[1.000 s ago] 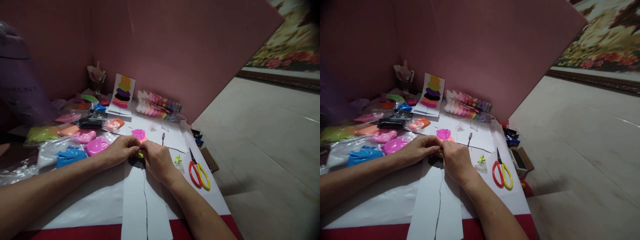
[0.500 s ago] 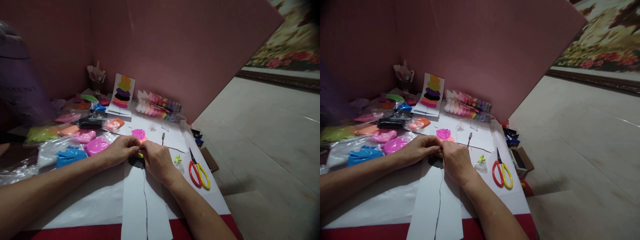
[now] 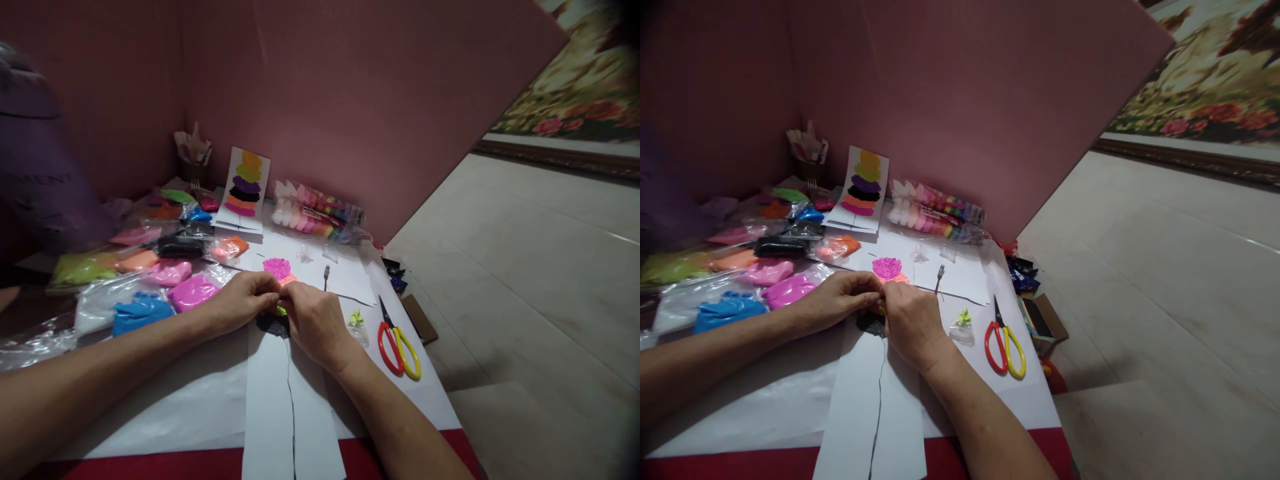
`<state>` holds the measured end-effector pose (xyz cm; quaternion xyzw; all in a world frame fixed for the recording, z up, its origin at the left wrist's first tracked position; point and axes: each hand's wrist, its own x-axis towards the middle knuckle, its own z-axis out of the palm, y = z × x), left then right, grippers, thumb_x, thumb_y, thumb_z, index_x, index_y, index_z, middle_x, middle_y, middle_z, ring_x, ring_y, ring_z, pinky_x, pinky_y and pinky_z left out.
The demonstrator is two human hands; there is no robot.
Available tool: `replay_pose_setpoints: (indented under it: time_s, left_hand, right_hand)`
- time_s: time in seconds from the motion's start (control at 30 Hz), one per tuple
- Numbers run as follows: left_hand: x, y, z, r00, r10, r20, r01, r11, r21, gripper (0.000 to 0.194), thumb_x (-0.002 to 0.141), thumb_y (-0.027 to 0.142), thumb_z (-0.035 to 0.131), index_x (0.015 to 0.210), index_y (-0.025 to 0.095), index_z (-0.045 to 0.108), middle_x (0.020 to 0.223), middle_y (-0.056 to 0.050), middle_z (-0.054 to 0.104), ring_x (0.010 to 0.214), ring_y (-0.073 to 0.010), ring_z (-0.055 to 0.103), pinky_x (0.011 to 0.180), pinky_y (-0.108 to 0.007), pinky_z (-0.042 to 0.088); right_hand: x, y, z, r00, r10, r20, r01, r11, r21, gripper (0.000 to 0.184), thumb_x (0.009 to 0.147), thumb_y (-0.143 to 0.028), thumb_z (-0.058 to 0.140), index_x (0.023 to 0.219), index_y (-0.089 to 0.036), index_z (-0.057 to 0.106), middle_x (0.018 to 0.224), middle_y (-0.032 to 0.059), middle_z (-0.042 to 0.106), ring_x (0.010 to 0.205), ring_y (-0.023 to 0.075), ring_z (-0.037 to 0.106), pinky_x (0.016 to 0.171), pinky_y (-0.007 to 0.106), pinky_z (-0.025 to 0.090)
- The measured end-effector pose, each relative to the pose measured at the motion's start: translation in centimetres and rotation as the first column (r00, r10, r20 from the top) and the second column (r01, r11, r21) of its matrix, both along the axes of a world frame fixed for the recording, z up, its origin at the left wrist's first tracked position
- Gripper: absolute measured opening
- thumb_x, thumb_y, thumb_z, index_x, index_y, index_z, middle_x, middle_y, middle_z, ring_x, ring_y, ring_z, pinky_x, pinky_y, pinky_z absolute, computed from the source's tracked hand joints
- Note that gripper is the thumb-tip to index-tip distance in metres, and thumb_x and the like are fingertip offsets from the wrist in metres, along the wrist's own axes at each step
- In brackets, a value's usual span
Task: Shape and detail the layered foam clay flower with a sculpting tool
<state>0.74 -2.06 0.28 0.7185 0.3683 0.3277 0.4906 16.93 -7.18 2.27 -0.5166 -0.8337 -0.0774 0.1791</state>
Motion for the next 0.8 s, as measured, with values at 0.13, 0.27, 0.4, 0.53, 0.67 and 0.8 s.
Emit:
replay_pose_setpoints:
  time_s: [0.13,0.27,0.4,0.53,0.67,0.8]
  left_hand:
    - [0.05,-0.02,0.06,1.0,-0.004,0.003,0.004,1.0,-0.005,0.018,0.073,0.032,0.056,0.078,0.015,0.061,0.069,-0.002,0.064,0.067,-0.019,0.06,0.064,-0.031,0.048]
    - [0.18,-0.03,0.06,1.0,-0.011,0.01,0.011,1.0,-0.009,0.018,0.073,0.032,0.056,0.078,0.016,0.061,0.068,-0.002,0.063,0.067,-0.019,0.06,0.063,-0.03,0.048]
    - [0.14,-0.12,0.11,1.0,-0.009,0.004,0.009,1.0,-0.005,0.017,0.072,0.032,0.056,0.076,0.016,0.061,0.067,-0.001,0.063,0.066,-0.0184,0.059,0.062,-0.03,0.047]
    - [0.08,-0.15,0.26,1.0,-0.009,-0.009,0.009,1.0,-0.003,0.017,0.072,0.033,0.056,0.075,0.016,0.061,0.067,-0.001,0.063,0.065,-0.0185,0.059,0.062,-0.03,0.048]
    - [0.18,-0.19,0.48,1.0,-0.008,-0.021,0.008,1.0,0.0,0.018,0.073,0.034,0.056,0.075,0.017,0.061,0.066,-0.001,0.064,0.065,-0.0185,0.059,0.062,-0.03,0.048]
    - [0.25,-0.29,0.65,1.0,-0.009,-0.03,0.009,1.0,0.01,0.019,0.073,0.034,0.056,0.075,0.017,0.061,0.068,-0.002,0.065,0.067,-0.0193,0.061,0.064,-0.03,0.049]
  right_hand:
    - [-0.06,-0.03,0.1,1.0,0.001,0.013,-0.001,1.0,-0.008,0.008,0.087,-0.016,0.051,0.09,-0.015,0.058,0.082,0.0061,0.067,0.074,0.0189,0.061,0.06,0.027,0.034]
    - [-0.08,0.01,0.05,0.999,-0.004,0.037,0.004,1.0,-0.005,0.007,0.087,-0.016,0.051,0.089,-0.015,0.058,0.081,0.0056,0.067,0.073,0.0195,0.061,0.059,0.028,0.034]
    - [-0.07,0.01,-0.06,0.999,-0.009,0.047,0.009,1.0,0.01,0.008,0.087,-0.016,0.051,0.09,-0.015,0.058,0.081,0.005,0.066,0.072,0.0195,0.061,0.057,0.028,0.033]
    - [-0.1,-0.02,-0.01,0.999,-0.005,0.053,0.004,1.0,0.015,0.008,0.087,-0.017,0.051,0.089,-0.015,0.058,0.08,0.0052,0.066,0.071,0.0192,0.061,0.057,0.028,0.032]
    - [-0.13,-0.08,0.07,0.999,-0.008,0.05,0.007,1.0,0.02,0.008,0.087,-0.017,0.051,0.089,-0.015,0.058,0.08,0.005,0.067,0.07,0.0186,0.06,0.056,0.028,0.031]
    - [-0.16,-0.14,0.1,0.999,-0.01,0.048,0.009,1.0,0.017,0.008,0.087,-0.016,0.051,0.089,-0.015,0.058,0.08,0.0049,0.067,0.07,0.0184,0.06,0.056,0.028,0.031]
